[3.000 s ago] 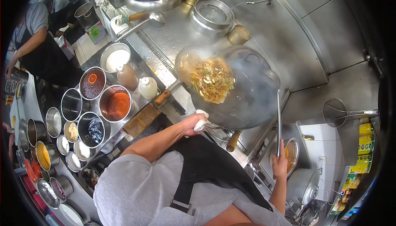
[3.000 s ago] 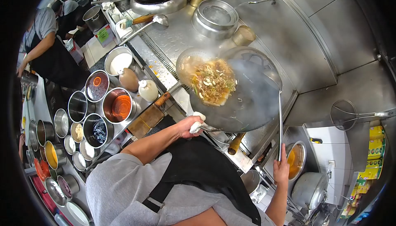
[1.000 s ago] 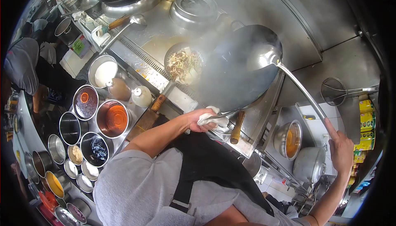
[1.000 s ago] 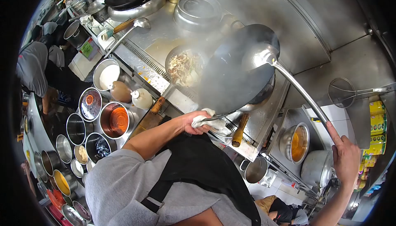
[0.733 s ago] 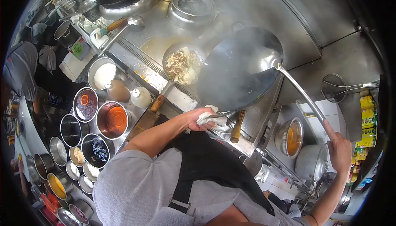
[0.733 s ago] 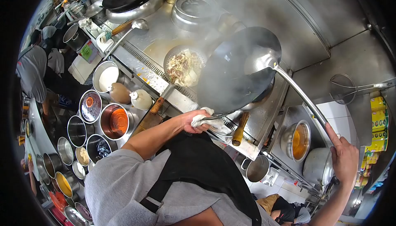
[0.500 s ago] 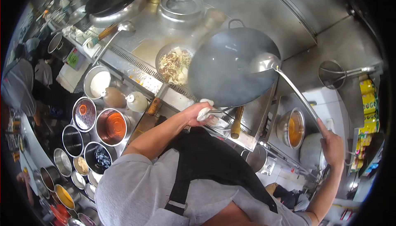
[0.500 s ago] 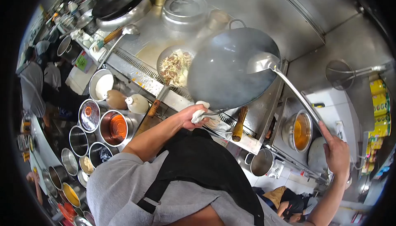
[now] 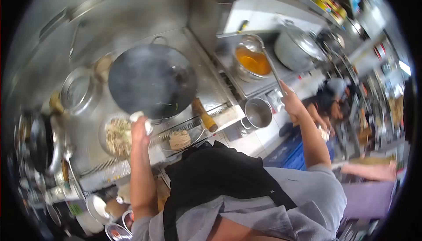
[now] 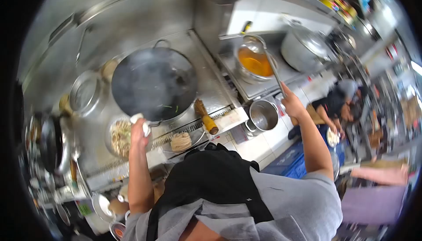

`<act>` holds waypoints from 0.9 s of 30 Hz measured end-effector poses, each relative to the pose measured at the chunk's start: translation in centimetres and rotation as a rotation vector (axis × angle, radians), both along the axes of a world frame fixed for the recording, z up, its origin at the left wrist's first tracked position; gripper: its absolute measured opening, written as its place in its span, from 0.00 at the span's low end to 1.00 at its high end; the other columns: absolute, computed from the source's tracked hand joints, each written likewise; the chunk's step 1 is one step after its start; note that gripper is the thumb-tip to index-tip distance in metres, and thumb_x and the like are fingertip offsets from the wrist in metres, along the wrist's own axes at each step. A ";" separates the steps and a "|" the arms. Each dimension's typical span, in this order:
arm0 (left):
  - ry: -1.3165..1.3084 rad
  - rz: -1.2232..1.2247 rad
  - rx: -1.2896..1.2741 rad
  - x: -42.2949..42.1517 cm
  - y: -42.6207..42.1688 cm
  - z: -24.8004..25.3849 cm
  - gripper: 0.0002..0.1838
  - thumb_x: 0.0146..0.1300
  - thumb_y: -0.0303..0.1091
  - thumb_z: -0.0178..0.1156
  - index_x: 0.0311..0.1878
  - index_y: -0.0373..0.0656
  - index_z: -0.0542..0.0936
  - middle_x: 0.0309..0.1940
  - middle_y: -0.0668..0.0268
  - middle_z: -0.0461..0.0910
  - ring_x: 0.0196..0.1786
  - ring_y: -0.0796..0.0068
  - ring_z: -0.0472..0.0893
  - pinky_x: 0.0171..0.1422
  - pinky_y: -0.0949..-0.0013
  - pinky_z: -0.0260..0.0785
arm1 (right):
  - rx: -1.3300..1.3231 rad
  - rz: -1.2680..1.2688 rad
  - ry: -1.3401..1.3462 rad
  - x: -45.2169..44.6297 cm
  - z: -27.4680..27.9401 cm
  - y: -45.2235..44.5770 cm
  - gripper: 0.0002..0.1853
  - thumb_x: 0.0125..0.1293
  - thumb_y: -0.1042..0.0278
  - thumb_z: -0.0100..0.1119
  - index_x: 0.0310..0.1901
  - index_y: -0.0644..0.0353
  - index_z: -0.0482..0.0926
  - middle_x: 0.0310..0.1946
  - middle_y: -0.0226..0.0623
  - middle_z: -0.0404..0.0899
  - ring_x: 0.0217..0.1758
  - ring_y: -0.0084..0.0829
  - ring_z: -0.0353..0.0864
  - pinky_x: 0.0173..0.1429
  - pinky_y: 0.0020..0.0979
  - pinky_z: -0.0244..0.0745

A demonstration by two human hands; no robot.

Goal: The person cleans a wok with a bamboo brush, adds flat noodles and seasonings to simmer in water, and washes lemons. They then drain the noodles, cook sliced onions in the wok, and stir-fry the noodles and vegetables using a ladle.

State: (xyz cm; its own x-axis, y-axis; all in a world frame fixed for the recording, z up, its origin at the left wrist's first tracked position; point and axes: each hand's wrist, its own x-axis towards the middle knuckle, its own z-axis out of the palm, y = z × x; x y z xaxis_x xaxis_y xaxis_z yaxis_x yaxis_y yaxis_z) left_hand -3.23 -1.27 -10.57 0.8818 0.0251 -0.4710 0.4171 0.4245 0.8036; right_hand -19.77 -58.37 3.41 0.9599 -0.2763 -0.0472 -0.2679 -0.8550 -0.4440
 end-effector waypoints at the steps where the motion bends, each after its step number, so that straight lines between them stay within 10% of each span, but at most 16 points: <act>1: 0.024 0.007 0.003 0.5 -0.3 -0.6 0.04 0.58 0.33 0.57 0.36 0.48 0.75 0.23 0.72 0.74 0.20 0.76 0.74 0.18 0.69 0.61 | 0.071 -0.071 -0.007 -0.1 -0.6 0.3 0.43 0.56 0.78 0.51 0.76 0.51 0.52 0.42 0.53 0.79 0.41 0.42 0.79 0.47 0.36 0.73; 5: 0.162 -0.014 -0.019 1.9 -1.4 -2.9 0.06 0.58 0.37 0.58 0.38 0.52 0.74 0.25 0.71 0.76 0.23 0.74 0.76 0.20 0.67 0.62 | 0.439 -0.340 0.037 0.2 0.0 3.9 0.42 0.59 0.78 0.51 0.76 0.46 0.53 0.23 0.37 0.73 0.17 0.26 0.71 0.21 0.32 0.69; 13: 0.179 -0.001 -0.107 3.5 -3.9 -2.3 0.07 0.62 0.39 0.59 0.41 0.52 0.73 0.29 0.70 0.78 0.29 0.73 0.81 0.24 0.72 0.67 | 1.257 -0.417 -0.143 1.8 -0.5 5.8 0.40 0.69 0.74 0.47 0.77 0.39 0.42 0.26 0.31 0.66 0.19 0.21 0.64 0.22 0.27 0.66; 23: 0.172 -0.120 -0.019 5.0 -4.4 -6.1 0.24 0.64 0.63 0.56 0.49 0.54 0.74 0.33 0.71 0.81 0.34 0.69 0.79 0.42 0.53 0.68 | 1.365 -0.098 -0.110 4.0 4.3 14.4 0.37 0.70 0.72 0.47 0.77 0.37 0.47 0.28 0.29 0.67 0.17 0.17 0.61 0.19 0.22 0.62; 27: 0.087 -0.245 -0.216 0.5 -1.1 -5.0 0.25 0.68 0.61 0.54 0.55 0.50 0.73 0.38 0.68 0.81 0.38 0.73 0.80 0.40 0.64 0.73 | 1.391 -0.004 0.081 7.1 3.6 18.6 0.37 0.69 0.73 0.47 0.77 0.40 0.47 0.26 0.29 0.68 0.16 0.17 0.62 0.19 0.22 0.62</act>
